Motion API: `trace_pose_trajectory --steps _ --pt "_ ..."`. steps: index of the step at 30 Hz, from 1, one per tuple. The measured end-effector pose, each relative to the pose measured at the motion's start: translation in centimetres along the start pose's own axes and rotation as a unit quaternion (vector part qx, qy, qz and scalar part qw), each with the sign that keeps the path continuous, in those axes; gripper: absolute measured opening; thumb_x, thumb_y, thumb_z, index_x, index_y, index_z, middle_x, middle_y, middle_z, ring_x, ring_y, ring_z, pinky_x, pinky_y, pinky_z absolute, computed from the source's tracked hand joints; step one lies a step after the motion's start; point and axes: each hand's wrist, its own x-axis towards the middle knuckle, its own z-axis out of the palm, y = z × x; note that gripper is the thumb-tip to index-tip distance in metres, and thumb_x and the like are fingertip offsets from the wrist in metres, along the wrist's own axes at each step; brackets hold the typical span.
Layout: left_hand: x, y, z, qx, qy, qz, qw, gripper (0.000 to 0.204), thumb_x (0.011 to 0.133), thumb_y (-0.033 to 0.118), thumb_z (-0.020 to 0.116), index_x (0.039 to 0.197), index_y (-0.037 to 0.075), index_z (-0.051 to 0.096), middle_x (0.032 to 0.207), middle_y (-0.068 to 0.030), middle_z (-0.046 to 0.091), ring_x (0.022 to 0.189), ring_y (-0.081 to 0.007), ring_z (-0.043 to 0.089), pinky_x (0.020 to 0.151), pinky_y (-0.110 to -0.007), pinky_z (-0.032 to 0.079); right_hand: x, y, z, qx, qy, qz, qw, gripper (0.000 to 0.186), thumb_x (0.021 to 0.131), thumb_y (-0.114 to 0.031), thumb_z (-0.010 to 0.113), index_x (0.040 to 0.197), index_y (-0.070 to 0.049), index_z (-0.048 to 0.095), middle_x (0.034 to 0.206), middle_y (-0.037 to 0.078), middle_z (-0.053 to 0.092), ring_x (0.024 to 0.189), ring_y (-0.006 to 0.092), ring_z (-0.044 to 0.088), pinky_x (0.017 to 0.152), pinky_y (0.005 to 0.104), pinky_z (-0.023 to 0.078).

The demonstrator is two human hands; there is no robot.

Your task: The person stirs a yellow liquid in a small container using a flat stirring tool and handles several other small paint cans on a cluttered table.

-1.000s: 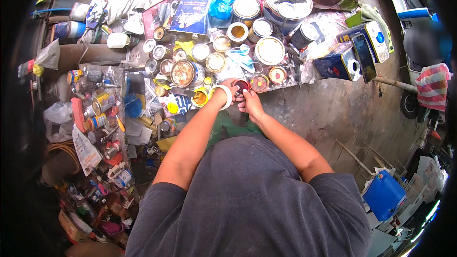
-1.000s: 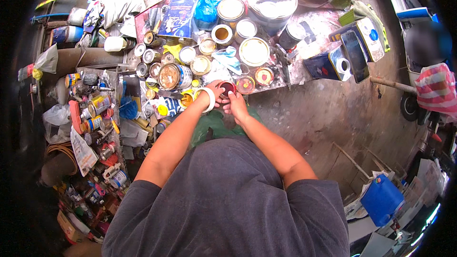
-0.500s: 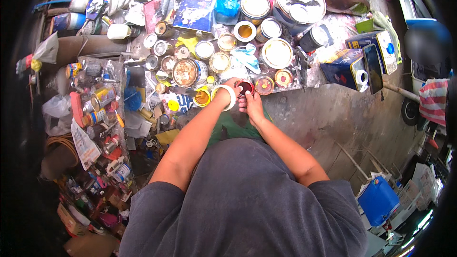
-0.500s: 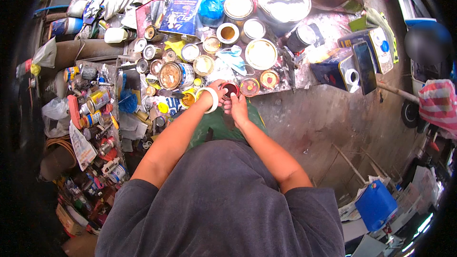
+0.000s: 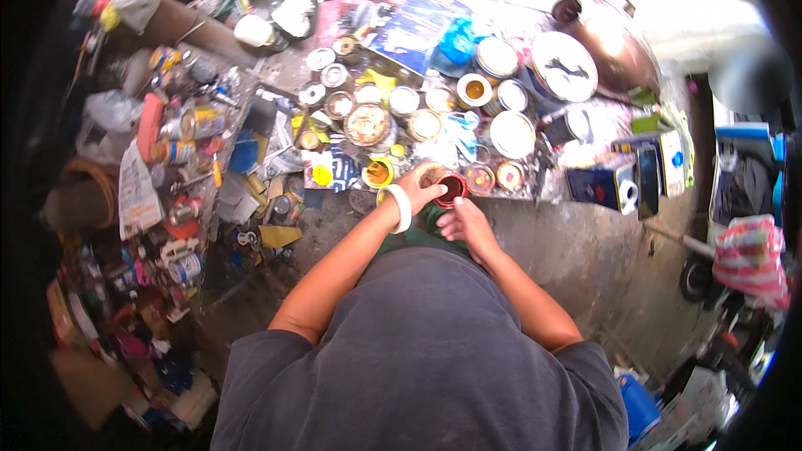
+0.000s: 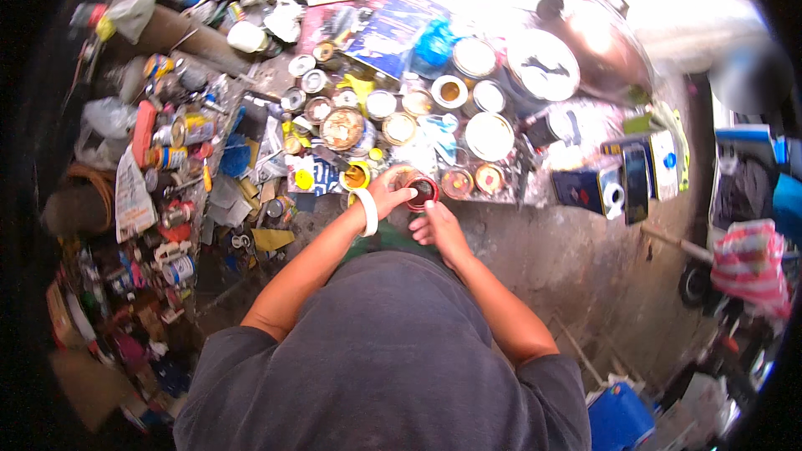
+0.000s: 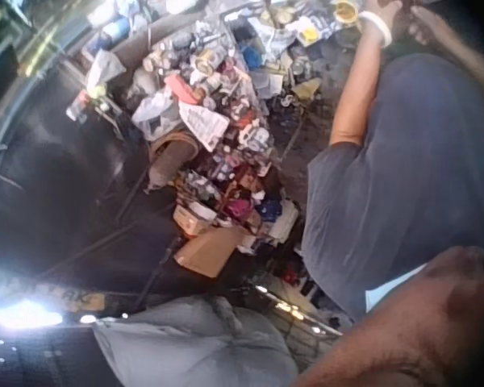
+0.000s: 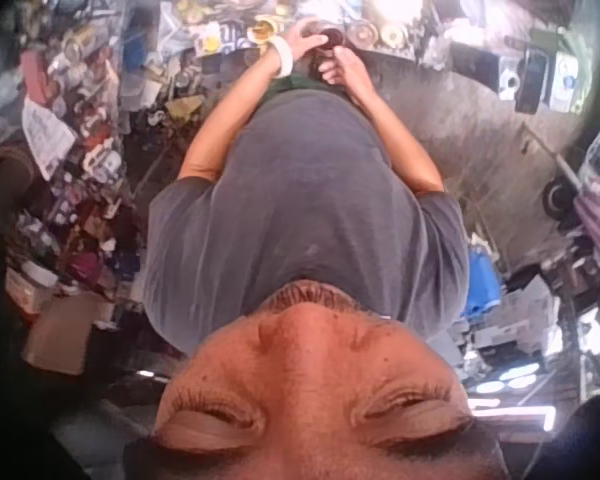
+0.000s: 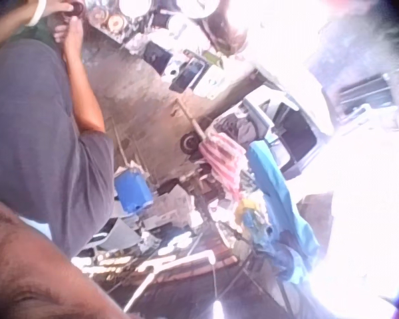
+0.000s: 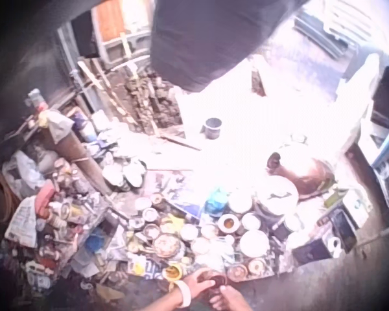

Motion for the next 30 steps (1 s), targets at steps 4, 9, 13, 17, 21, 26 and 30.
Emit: trace_pose_trajectory --steps 4,9,13,17,21,26,30 --pt "-3.6 -1.9 -1.5 -0.065 0.139 0.044 0.987 0.067 0.088 0.028 0.077 0.144 0.007 0.046 0.108 -0.0080 0.065 0.092 -0.0145 0.062 0.073 -0.029 0.053 1.0 -1.7 -2.2 -0.524 0.160 -0.298 0.781 0.050 0.092 -0.031 0.071 0.129 0.000 0.056 0.108 0.020 0.065 0.099 0.0367 0.064 0.089 0.0437 0.051" --pt "-12.3 -3.9 -3.6 -0.157 0.190 -0.005 0.969 0.066 0.092 0.038 0.074 0.142 0.007 0.046 0.115 -0.0096 0.064 0.098 -0.0177 0.062 0.076 -0.034 0.055 4.5 -3.1 -4.0 -0.785 0.115 -0.311 0.524 0.100 0.071 -0.036 0.086 0.152 -0.005 0.036 0.148 0.017 0.046 0.136 0.0373 0.043 0.113 0.0501 0.035" --pt "-19.2 -10.7 -4.0 -0.256 0.350 -0.047 0.900 0.067 0.092 0.044 0.072 0.144 0.011 0.044 0.126 -0.0112 0.063 0.108 -0.0215 0.063 0.081 -0.037 0.057 6.8 -2.7 -4.5 -0.878 0.057 -0.239 0.410 0.101 0.072 -0.045 0.083 0.152 -0.005 0.036 0.123 0.014 0.055 0.115 0.0331 0.054 0.105 0.0508 0.039" --pt "-27.2 -21.9 -1.4 -0.356 0.497 -0.111 0.784 0.074 0.090 0.050 0.073 0.146 0.012 0.042 0.137 -0.0141 0.057 0.119 -0.0270 0.059 0.092 -0.044 0.055 7.7 -1.8 -4.5 -0.903 0.049 -0.246 0.348 0.089 0.074 -0.037 0.077 0.148 -0.005 0.039 0.118 0.013 0.055 0.111 0.0340 0.056 0.094 0.0519 0.045" --pt "-35.7 -27.8 1.4 -0.480 0.590 -0.155 0.630 0.073 0.088 0.054 0.071 0.143 0.012 0.048 0.136 -0.0129 0.057 0.120 -0.0280 0.058 0.090 -0.043 0.054 5.7 -2.3 -2.8 -0.917 0.062 -0.194 0.344 0.101 0.071 -0.046 0.080 0.151 -0.006 0.035 0.126 0.018 0.054 0.121 0.0371 0.053 0.100 0.0529 0.044" --pt "-42.5 -42.2 9.1 -0.534 0.656 -0.241 0.476 0.059 0.084 0.057 0.073 0.110 0.005 0.070 0.095 -0.0116 0.070 0.076 -0.0241 0.064 0.065 -0.038 0.051 2.4 -1.7 0.3 -0.908 0.125 -0.148 0.371 0.101 0.069 -0.049 0.081 0.148 -0.005 0.037 0.128 0.022 0.052 0.121 0.0415 0.053 0.102 0.0534 0.042" --pt "-47.3 -53.7 17.7 -0.541 0.609 -0.316 0.486 0.068 0.087 0.060 0.069 0.118 -0.001 0.067 0.101 -0.0144 0.068 0.083 -0.0306 0.065 0.066 -0.044 0.052 -0.6 2.2 2.8 -0.925 0.095 -0.144 0.340 0.098 0.068 -0.053 0.080 0.143 -0.003 0.041 0.122 0.022 0.055 0.116 0.0435 0.057 0.098 0.0550 0.045"
